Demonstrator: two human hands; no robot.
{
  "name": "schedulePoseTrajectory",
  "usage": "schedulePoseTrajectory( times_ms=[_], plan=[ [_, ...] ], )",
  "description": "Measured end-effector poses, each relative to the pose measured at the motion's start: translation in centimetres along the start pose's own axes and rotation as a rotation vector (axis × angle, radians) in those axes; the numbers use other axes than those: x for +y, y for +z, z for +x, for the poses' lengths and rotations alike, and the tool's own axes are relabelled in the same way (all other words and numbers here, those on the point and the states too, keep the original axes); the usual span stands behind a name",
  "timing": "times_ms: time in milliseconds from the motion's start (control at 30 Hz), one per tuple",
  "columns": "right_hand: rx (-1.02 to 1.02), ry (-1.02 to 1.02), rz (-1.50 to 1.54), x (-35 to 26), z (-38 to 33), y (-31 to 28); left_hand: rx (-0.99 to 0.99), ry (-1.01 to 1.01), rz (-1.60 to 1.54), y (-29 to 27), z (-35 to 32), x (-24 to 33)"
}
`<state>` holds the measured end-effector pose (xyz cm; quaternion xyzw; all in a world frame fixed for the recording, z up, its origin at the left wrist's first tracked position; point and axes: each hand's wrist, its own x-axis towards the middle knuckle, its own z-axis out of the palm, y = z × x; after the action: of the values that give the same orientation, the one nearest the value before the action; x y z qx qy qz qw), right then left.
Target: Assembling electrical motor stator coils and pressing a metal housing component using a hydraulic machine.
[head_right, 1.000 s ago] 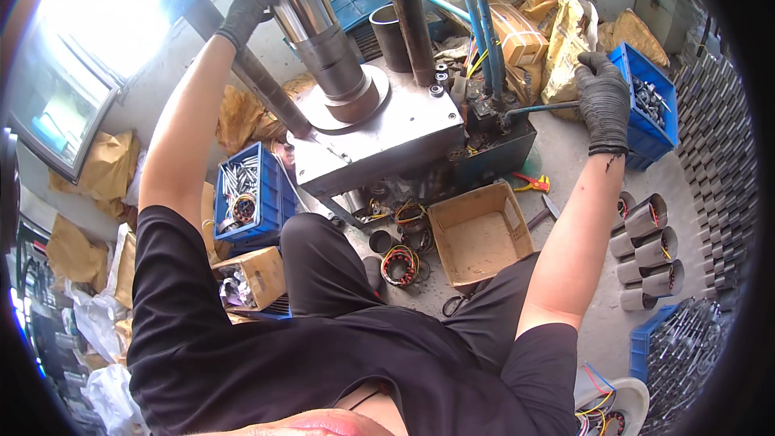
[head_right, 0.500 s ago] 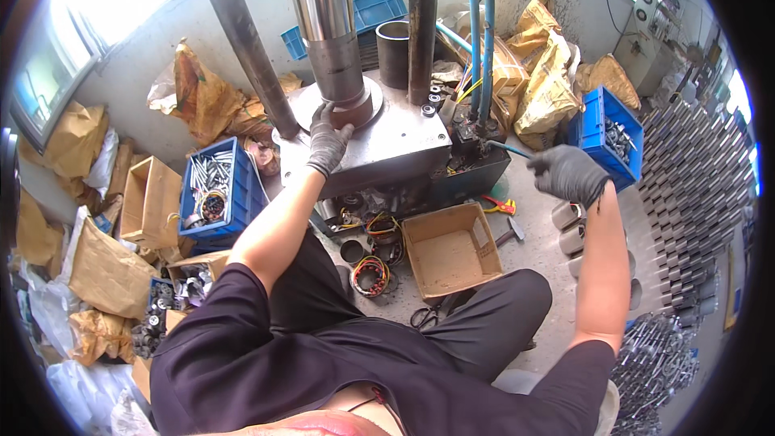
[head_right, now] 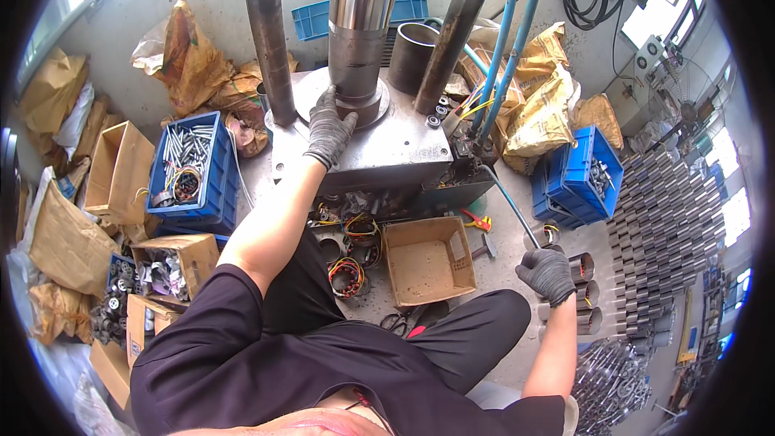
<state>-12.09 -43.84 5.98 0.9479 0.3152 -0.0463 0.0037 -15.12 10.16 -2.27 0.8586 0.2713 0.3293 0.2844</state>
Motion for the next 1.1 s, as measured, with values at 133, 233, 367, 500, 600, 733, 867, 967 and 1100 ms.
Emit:
schedulePoseTrajectory(
  times_ms=[133, 233, 367, 500, 600, 733, 867, 967, 1100],
  plan=[
    [-0.014, 0.071, 0.046, 0.2, 0.1, 0.4, -0.001, 0.0, -0.004, -0.1, 0.3, 0.0],
    [-0.025, 0.102, 0.118, 0.2, 0.4, -0.1, -0.006, 0.018, -0.04, -0.2, 0.4, -0.2],
    [-0.013, 0.121, 0.157, -0.5, 0.5, -0.7, -0.04, 0.015, -0.04, -0.7, 0.5, -0.3],
    [-0.011, 0.141, 0.182, -0.6, 0.7, -0.8, -0.04, 0.029, -0.026, -0.7, 0.5, -0.8],
    [-0.005, 0.218, 0.343, 0.5, 0.7, 0.3, -0.047, 0.017, -0.046, -0.6, 0.6, -1.0],
    [0.05, 0.178, 0.355, 1.9, 0.6, 1.3, -0.045, 0.025, -0.04, -0.8, 0.6, -0.9],
    [0.068, 0.186, 0.43, 2.5, 0.7, 1.8, -0.051, 0.004, -0.042, -0.9, 0.6, -1.0],
    [0.05, 0.202, 0.474, 2.4, 1.0, 1.6, -0.046, 0.019, -0.069, -0.8, 0.6, -1.2],
    [0.003, 0.227, 0.514, 3.6, 1.1, 1.9, -0.044, 0.015, -0.091, -1.1, 0.5, -0.6]
  ],
)
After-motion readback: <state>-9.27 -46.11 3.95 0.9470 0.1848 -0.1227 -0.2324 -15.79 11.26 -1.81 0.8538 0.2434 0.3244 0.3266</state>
